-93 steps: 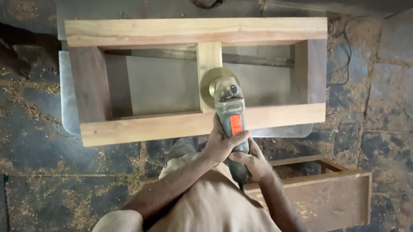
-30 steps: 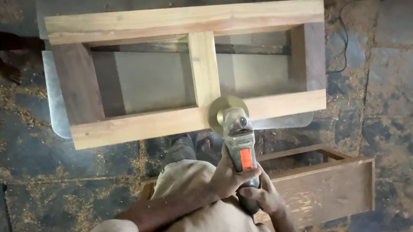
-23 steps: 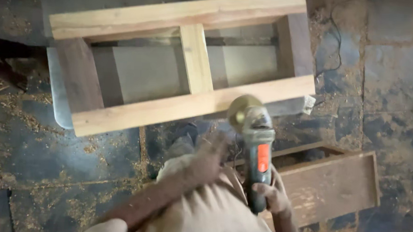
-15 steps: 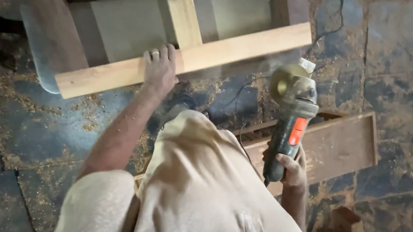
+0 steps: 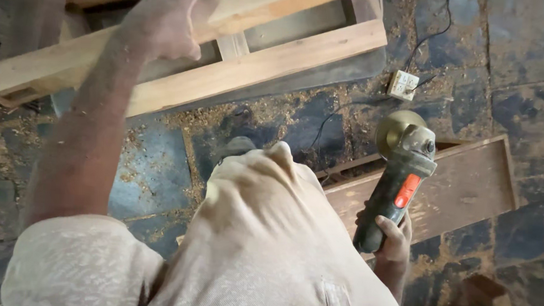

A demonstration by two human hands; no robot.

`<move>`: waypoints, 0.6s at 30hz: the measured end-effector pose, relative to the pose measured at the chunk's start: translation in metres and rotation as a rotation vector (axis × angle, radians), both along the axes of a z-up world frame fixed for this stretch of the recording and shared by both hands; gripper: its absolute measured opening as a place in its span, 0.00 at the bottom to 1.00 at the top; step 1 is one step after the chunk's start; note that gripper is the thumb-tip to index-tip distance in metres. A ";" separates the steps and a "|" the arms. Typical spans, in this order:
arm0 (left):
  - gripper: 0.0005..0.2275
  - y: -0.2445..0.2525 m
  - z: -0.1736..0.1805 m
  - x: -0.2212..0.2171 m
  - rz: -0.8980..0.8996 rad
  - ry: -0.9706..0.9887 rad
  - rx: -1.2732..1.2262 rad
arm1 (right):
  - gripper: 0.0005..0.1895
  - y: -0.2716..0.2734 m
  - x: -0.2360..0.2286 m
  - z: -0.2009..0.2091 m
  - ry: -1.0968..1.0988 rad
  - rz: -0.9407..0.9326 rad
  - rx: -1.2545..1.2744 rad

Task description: The person uses an angle grinder with a sanding disc to smooth the surfaces of a wooden frame. The person moves the tool along the edges and flat surfaces of the frame, generating sawdust. The person repositions the frame to access different sides.

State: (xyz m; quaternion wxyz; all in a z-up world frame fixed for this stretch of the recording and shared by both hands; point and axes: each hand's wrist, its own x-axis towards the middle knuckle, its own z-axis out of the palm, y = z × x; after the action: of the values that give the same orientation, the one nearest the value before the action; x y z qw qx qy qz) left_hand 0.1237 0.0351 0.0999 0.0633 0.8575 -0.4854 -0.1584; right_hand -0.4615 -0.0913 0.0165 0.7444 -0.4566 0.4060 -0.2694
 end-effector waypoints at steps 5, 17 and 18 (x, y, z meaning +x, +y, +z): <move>0.32 -0.005 0.013 0.013 0.025 0.040 0.038 | 0.32 -0.007 -0.005 -0.006 -0.036 -0.001 0.016; 0.25 -0.007 0.018 0.025 0.034 0.014 0.046 | 0.33 -0.020 -0.003 -0.003 0.001 -0.023 0.020; 0.24 -0.005 0.017 0.026 0.039 0.011 0.046 | 0.33 -0.021 -0.001 -0.002 -0.002 -0.015 0.020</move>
State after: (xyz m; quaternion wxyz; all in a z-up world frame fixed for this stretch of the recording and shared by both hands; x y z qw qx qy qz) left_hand 0.1502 0.0303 0.1167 0.0491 0.8671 -0.4646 -0.1731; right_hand -0.4627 -0.1122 0.0141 0.7474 -0.4458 0.4114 -0.2711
